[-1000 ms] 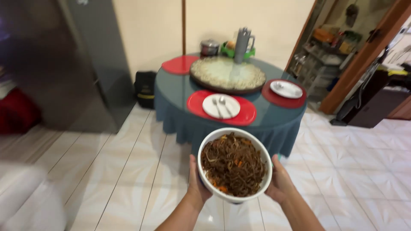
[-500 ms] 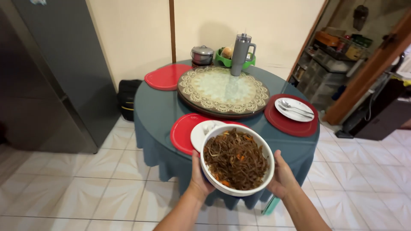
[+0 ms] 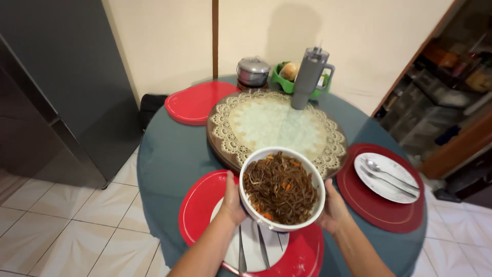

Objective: Setting a dining table with placemats, plates, and cutlery, then serving a bowl of noodles.

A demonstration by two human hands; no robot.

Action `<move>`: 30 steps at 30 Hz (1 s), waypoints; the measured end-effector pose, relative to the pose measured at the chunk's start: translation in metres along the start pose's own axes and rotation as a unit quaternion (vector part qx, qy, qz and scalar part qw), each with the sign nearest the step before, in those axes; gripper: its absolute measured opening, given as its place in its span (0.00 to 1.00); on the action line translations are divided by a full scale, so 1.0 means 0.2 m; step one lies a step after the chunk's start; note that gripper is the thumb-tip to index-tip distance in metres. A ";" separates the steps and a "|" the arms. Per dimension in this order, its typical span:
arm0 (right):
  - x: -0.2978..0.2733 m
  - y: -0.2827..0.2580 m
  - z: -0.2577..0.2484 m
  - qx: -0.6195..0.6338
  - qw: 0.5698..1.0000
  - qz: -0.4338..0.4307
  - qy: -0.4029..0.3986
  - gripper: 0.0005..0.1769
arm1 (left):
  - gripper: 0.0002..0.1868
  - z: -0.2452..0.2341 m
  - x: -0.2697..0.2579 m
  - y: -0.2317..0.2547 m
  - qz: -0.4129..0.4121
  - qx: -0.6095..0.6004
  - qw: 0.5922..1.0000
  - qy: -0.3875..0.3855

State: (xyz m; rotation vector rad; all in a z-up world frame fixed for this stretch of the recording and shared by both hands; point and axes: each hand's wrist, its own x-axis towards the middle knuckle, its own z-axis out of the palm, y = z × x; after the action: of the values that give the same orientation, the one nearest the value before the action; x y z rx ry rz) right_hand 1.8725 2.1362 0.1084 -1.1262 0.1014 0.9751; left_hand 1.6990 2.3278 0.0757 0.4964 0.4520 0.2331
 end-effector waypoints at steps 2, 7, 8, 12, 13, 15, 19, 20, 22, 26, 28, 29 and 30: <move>0.23 -0.06 -0.03 -0.002 1.000 0.005 -0.018 0.43 | 0.60 -0.08 0.22 0.09 -0.005 -0.003 1.000 -0.022; 0.55 -0.17 0.03 -0.009 0.999 0.031 -0.012 0.43 | 0.61 0.05 0.40 0.32 -0.049 0.033 0.997 0.046; 0.62 -0.19 0.03 0.003 0.999 0.034 -0.015 0.43 | 0.61 0.02 0.50 0.35 -0.038 0.045 0.998 0.029; 0.71 -0.30 0.15 -0.027 0.998 0.057 0.027 0.43 | 0.63 0.06 0.66 0.46 -0.037 0.094 0.993 0.056; 0.80 -0.31 0.11 -0.026 0.997 0.060 0.027 0.43 | 0.63 0.02 0.74 0.46 -0.038 0.095 0.993 0.059; 0.96 -0.33 0.03 -0.032 0.998 0.041 0.018 0.44 | 0.67 -0.07 0.89 0.46 -0.016 0.069 0.997 0.003; 1.02 -0.41 0.06 -0.071 0.995 0.069 0.030 0.46 | 0.68 -0.08 1.00 0.44 0.001 0.017 1.000 0.011; 1.03 -0.45 0.09 -0.077 0.994 0.075 0.036 0.46 | 0.66 -0.09 1.04 0.45 0.033 -0.004 0.999 0.036; 1.02 -0.51 0.16 -0.088 0.992 0.085 0.039 0.46 | 0.64 -0.05 1.05 0.47 0.069 -0.028 0.995 0.066; 1.06 -0.57 0.19 -0.121 0.989 0.077 0.023 0.47 | 0.57 0.06 0.98 0.45 0.102 -0.049 0.979 0.169; 1.11 -0.59 0.19 -0.142 0.987 0.069 -0.015 0.47 | 0.57 0.00 1.04 0.40 0.119 -0.036 0.972 0.197; 1.13 -0.60 0.20 -0.158 0.984 0.075 -0.017 0.46 | 0.57 -0.06 1.10 0.36 0.153 -0.040 0.967 0.201; 1.14 -0.61 0.21 -0.173 0.982 0.079 -0.020 0.45 | 0.58 -0.12 1.16 0.33 0.187 -0.044 0.960 0.202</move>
State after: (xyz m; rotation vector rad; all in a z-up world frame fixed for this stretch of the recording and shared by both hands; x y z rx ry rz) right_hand 2.0791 2.2978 0.0955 -1.4332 -0.0138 1.1859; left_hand 1.8836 2.4690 0.0072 0.4444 0.7422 0.7260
